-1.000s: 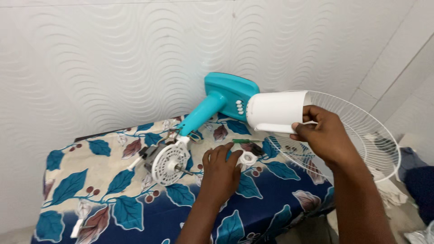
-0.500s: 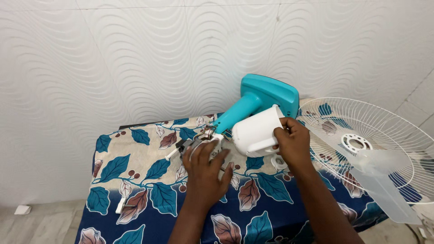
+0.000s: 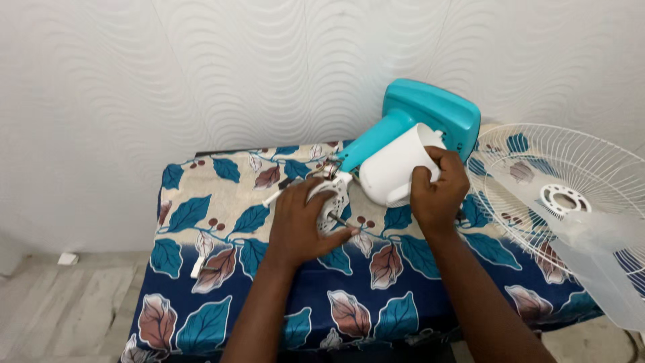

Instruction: The person reassembles a disassembled electric fan on a table. They attach the motor housing, align and secure the fan blades, fit the front grille, and tighten the central cap to complete the assembly.

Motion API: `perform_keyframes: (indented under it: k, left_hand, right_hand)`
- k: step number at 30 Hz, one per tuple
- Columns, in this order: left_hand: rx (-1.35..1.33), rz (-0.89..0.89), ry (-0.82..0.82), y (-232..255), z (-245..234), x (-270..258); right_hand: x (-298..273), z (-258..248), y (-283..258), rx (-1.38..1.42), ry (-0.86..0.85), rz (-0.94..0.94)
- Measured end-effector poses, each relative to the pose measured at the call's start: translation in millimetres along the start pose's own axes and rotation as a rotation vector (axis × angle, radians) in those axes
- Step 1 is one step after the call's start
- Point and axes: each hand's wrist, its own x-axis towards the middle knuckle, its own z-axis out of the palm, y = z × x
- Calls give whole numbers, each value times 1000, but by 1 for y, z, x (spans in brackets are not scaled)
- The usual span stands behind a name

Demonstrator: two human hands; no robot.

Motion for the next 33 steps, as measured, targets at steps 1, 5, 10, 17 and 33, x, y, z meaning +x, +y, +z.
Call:
perform_keyframes:
  k: [1,5,10,17,33]
  left_hand:
    - [-39,-16,-14,-2,0,0]
    - [-130,-72,-65,-16,-8,5]
    - [-188,-98,-43,-20,-9,0]
    - [-235,-157,-2,-25,-2,-18]
    - [-134,-180,41,-37,14,-19]
  right_hand:
    - [-2,-1,-1,-29,-4,-38]
    - [-5,2,-4,-102,-10,-146]
    - [-10,2,-13,-81,-46,-161]
    - [-24,1,-16,-95,-122,-197]
    - [-14,6,-23,-23,-172,-370]
